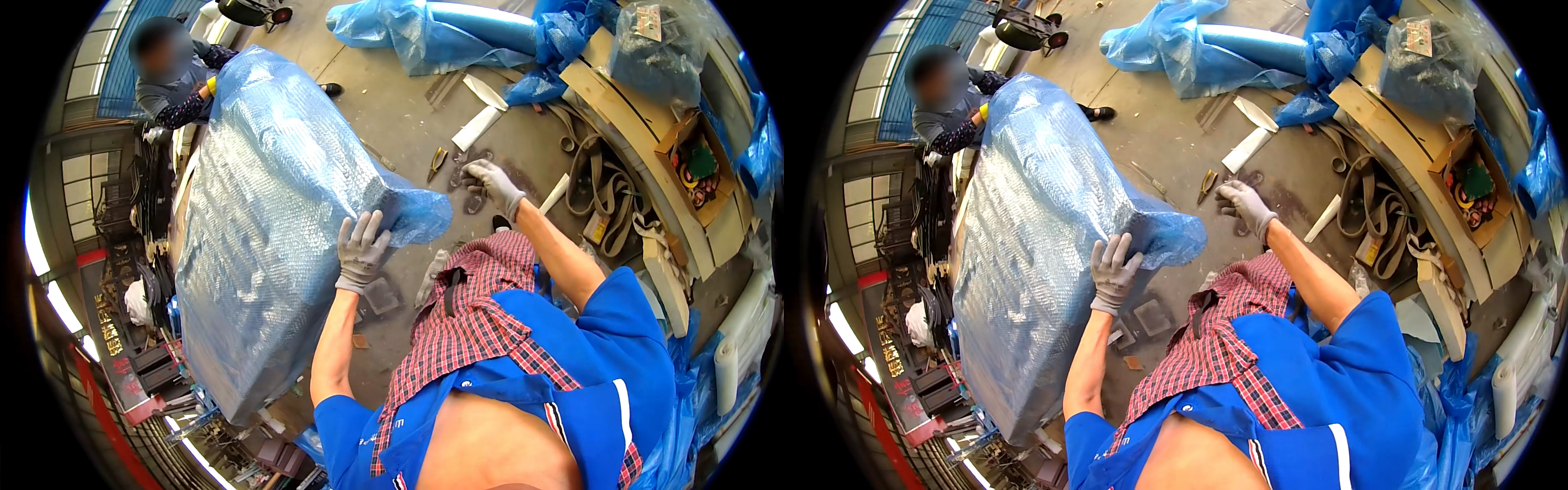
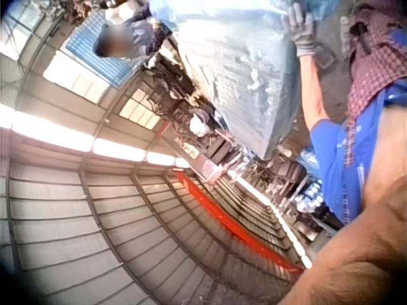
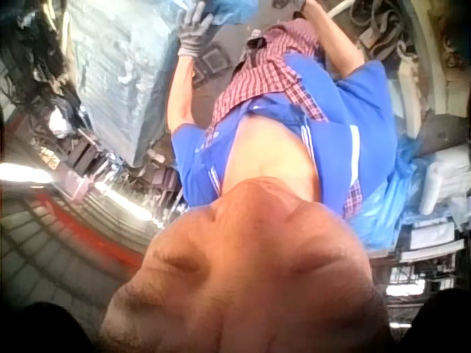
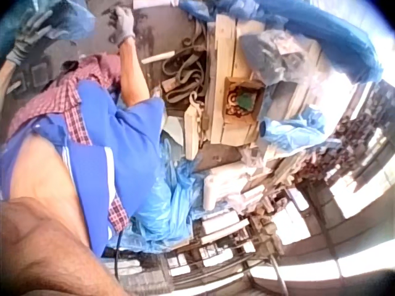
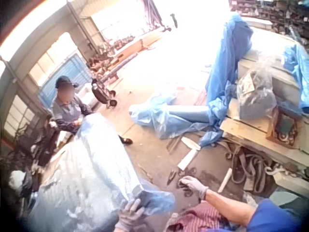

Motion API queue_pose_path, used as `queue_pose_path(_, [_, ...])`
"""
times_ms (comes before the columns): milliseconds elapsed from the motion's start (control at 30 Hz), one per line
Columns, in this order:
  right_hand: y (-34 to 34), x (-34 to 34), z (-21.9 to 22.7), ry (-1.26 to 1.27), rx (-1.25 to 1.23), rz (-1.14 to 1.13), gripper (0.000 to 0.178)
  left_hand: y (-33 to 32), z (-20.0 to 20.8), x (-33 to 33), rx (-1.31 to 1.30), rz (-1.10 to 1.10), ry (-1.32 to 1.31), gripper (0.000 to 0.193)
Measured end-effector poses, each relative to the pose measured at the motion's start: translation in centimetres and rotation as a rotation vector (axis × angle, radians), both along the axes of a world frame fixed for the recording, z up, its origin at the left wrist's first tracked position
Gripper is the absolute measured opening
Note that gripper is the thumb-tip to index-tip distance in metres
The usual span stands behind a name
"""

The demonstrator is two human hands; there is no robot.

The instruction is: The person wraps a large rectangular furniture item with bubble wrap and secures it with yellow tape. They unfold the bubble wrap, cover the item, fold edges, and apply tape to seal the package.

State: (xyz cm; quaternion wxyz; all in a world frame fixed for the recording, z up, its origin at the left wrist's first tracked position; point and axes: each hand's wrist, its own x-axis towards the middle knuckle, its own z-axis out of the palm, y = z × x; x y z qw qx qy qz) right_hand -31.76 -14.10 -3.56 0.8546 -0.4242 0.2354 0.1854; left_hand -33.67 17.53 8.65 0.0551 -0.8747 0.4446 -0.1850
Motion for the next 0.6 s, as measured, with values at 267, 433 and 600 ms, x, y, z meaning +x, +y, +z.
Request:
queue_pose_path(267, [9.0, -2.6, 0.7, -0.518, -0.222, 0.667, 0.033, -1.3, -0.8, -6.4, -0.012, -0.258, 0.295, 0.02])
queue_pose_path(433, [10.4, 0.3, -0.3, -0.803, -0.247, 0.772, 0.028, -1.6, 0.2, -2.8, -0.11, -0.126, 0.185, 0.015])
queue_pose_path(600, [9.6, -1.2, 2.9, -0.49, 0.083, 0.649, 0.035, -1.5, 1.2, 0.5, -0.175, 0.024, 0.15, 0.012])
